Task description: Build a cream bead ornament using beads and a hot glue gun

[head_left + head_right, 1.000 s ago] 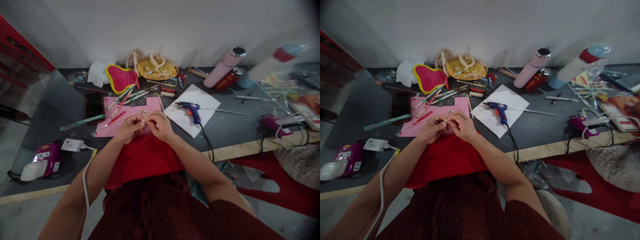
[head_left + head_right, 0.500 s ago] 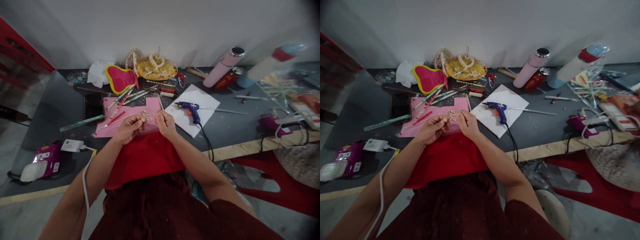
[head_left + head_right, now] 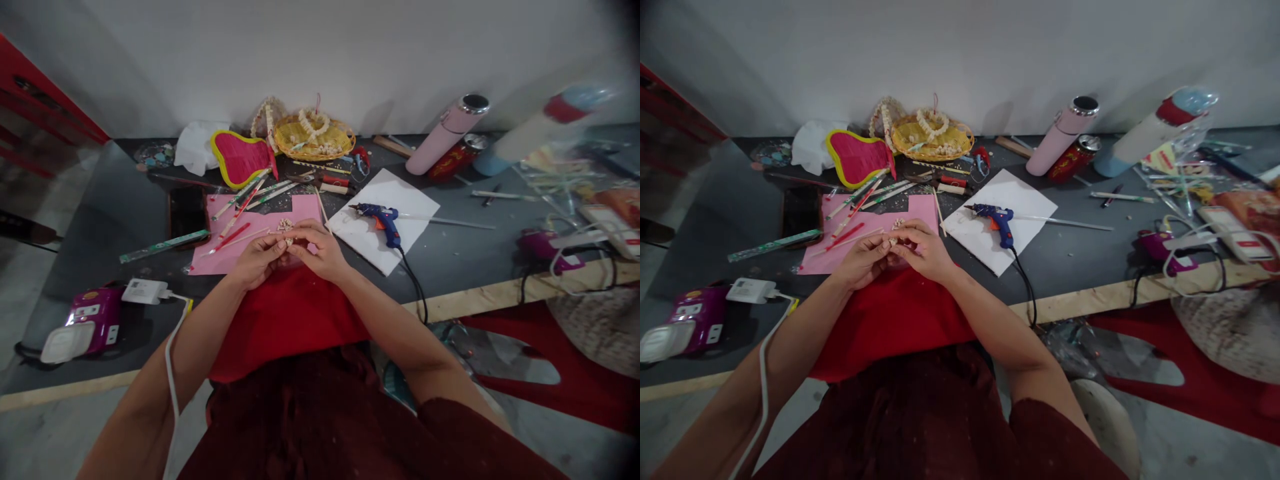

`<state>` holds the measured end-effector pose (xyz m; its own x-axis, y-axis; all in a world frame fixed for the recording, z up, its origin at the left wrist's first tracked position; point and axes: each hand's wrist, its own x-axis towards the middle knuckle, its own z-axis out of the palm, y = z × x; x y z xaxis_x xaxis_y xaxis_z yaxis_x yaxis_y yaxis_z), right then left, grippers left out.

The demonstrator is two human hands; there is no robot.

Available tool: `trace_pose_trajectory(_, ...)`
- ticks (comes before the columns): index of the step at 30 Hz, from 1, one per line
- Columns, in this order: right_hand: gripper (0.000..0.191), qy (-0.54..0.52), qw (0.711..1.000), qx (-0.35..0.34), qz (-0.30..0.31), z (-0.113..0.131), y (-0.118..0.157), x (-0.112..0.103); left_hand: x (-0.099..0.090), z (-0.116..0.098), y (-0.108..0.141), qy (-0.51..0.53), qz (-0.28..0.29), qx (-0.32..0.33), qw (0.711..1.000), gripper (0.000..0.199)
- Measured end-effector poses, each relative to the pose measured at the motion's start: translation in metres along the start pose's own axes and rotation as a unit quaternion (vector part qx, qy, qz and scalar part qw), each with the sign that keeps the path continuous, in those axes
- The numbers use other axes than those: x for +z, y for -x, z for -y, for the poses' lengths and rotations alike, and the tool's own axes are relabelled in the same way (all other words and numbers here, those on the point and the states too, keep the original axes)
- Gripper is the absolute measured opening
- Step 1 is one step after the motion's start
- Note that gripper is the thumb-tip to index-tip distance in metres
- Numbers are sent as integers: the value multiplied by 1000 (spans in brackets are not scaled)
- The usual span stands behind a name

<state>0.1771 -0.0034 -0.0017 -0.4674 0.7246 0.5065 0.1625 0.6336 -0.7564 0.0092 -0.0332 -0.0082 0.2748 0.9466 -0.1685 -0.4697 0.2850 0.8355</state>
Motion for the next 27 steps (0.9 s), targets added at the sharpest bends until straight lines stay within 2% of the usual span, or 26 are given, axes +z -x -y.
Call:
trace_pose_trajectory(11, 17, -1, 1000, -4, 8, 1, -1, 0, 0, -3, 2, -31, -13, 1, 999, 25)
trace_pose_trajectory(17, 33, -45, 999, -5, 27, 2, -1, 0, 1, -2, 1, 12, -16, -11, 1000, 22)
trace_pose_trajectory(21, 18, -27, 1000, -4, 2, 2, -1, 1, -1, 0, 1, -4, -5, -9, 1000, 20)
trace_pose_trajectory(27, 19, -5, 1000, -10, 3, 1, -1, 0, -1, -2, 2, -1, -2, -8, 1000, 23)
